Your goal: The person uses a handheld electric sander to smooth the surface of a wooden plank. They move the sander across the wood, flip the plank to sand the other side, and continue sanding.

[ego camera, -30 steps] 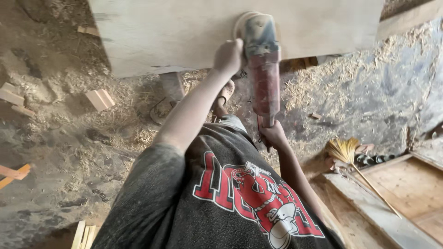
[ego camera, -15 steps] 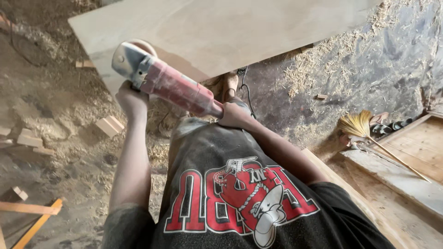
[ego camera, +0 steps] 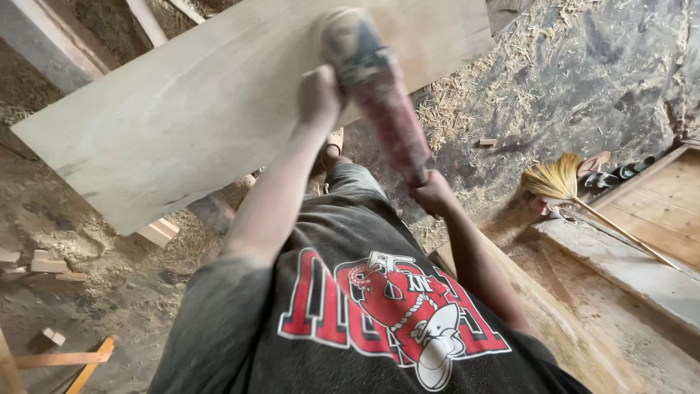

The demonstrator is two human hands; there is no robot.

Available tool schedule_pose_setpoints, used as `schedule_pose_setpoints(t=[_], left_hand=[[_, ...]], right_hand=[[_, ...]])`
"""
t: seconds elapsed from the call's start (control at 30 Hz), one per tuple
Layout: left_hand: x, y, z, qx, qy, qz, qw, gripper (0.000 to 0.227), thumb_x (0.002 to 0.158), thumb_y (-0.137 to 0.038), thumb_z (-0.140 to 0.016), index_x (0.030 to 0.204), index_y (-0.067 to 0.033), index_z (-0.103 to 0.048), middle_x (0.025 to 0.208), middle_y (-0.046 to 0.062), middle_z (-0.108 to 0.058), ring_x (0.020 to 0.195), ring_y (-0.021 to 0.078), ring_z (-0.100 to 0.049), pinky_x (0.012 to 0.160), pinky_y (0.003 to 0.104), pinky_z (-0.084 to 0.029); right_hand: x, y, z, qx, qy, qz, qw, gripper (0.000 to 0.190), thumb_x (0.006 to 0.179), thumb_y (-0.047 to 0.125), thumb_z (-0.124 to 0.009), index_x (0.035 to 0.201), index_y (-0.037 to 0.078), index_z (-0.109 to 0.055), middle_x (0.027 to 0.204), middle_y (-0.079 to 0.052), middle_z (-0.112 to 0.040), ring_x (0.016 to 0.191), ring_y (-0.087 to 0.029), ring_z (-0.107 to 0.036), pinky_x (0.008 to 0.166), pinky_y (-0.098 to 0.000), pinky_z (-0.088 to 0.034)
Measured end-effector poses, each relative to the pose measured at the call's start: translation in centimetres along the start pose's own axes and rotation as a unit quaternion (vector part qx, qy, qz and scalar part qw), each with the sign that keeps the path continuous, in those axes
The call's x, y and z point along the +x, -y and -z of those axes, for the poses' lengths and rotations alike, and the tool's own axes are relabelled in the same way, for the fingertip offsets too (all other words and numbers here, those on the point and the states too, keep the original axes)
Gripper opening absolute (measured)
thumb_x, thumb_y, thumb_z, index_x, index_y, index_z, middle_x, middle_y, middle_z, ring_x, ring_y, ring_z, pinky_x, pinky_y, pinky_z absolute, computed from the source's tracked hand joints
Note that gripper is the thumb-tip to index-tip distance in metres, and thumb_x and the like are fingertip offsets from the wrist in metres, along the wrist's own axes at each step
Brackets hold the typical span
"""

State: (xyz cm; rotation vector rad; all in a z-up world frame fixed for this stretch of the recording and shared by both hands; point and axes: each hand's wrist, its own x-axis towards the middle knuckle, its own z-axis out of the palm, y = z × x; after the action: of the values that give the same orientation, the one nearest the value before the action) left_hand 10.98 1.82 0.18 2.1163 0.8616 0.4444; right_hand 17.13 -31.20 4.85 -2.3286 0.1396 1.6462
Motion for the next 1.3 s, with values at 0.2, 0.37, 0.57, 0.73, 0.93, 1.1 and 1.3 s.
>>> schedule_pose_setpoints(t=[0.2, 0.37, 0.57, 0.73, 0.93, 1.1, 1.3], left_hand=[[6.8, -8.9, -15.0, 0.030, 0.110, -0.037, 0.993, 0.026, 0.097, -0.008, -0.052, 0.076, -0.0065, -0.068, 0.072, 0.020, -0.074, 0.066, 0.0332, -0.076, 0.058, 0.046, -0.061], [8.6, -11.3, -18.2, 0.023, 0.176, -0.030, 0.984, 0.017, 0.092, -0.001, -0.051, 0.087, -0.0051, -0.067, 0.082, 0.018, -0.077, 0.073, 0.0306, -0.078, 0.066, 0.044, -0.063], [8.3, -6.1, -11.7, 0.058, 0.108, -0.014, 0.992, 0.011, 0.091, -0.005, -0.060, 0.084, -0.0042, -0.068, 0.082, 0.022, -0.075, 0.075, 0.0350, -0.077, 0.064, 0.046, -0.063], [5.1, -0.2, -1.5, 0.025, 0.039, 0.040, 0.998, 0.016, 0.085, -0.019, -0.071, 0.079, -0.0044, -0.068, 0.075, 0.023, -0.074, 0.071, 0.0376, -0.076, 0.068, 0.049, -0.061], [-1.0, 7.1, 10.4, 0.032, -0.039, 0.153, 0.987, 0.021, 0.085, -0.027, -0.074, 0.080, -0.0059, -0.071, 0.077, 0.022, -0.073, 0.074, 0.0416, -0.073, 0.069, 0.052, -0.058], [-8.1, 14.9, 19.6, 0.046, -0.164, 0.187, 0.968, 0.014, 0.084, -0.019, -0.071, 0.081, -0.0056, -0.072, 0.076, 0.021, -0.073, 0.075, 0.0429, -0.072, 0.070, 0.055, -0.056], [-15.6, 23.4, 28.9, 0.053, -0.226, 0.263, 0.937, 0.016, 0.083, -0.016, -0.072, 0.080, -0.0010, -0.072, 0.077, 0.026, -0.071, 0.076, 0.0438, -0.072, 0.068, 0.051, -0.057]], right_hand=[[2.8, -6.6, 7.1, 0.198, -0.068, 0.096, 0.973, 0.008, 0.072, -0.002, -0.067, 0.077, 0.002, -0.062, 0.066, -0.004, -0.060, 0.053, -0.015, -0.059, 0.045, -0.0317, -0.046], [3.3, -6.5, 8.6, 0.230, -0.040, 0.098, 0.967, 0.013, 0.072, -0.005, -0.064, 0.082, 0.002, -0.061, 0.065, -0.008, -0.059, 0.049, -0.018, -0.054, 0.040, -0.0332, -0.040], [2.5, -2.5, 5.6, 0.167, -0.018, 0.114, 0.979, 0.005, 0.076, -0.002, -0.065, 0.077, 0.001, -0.061, 0.062, -0.008, -0.060, 0.045, -0.018, -0.055, 0.040, -0.0328, -0.041], [2.0, 2.1, 1.0, 0.067, 0.005, 0.144, 0.987, 0.004, 0.078, 0.002, -0.067, 0.074, 0.001, -0.065, 0.059, -0.006, -0.062, 0.047, -0.016, -0.058, 0.042, -0.0304, -0.046], [0.4, 8.4, -6.1, -0.112, 0.027, 0.141, 0.983, 0.016, 0.083, 0.012, -0.073, 0.080, -0.003, -0.067, 0.063, -0.011, -0.066, 0.048, -0.020, -0.062, 0.043, -0.0338, -0.049], [-0.9, 14.6, -14.1, -0.255, 0.044, 0.156, 0.953, 0.026, 0.077, 0.015, -0.074, 0.095, -0.003, -0.067, 0.078, -0.018, -0.073, 0.060, -0.027, -0.070, 0.052, -0.0415, -0.057], [-2.8, 20.5, -24.3, -0.345, 0.086, 0.298, 0.886, 0.044, 0.067, 0.023, -0.073, 0.105, 0.000, -0.073, 0.088, -0.018, -0.075, 0.086, -0.029, -0.075, 0.079, -0.0423, -0.058]])
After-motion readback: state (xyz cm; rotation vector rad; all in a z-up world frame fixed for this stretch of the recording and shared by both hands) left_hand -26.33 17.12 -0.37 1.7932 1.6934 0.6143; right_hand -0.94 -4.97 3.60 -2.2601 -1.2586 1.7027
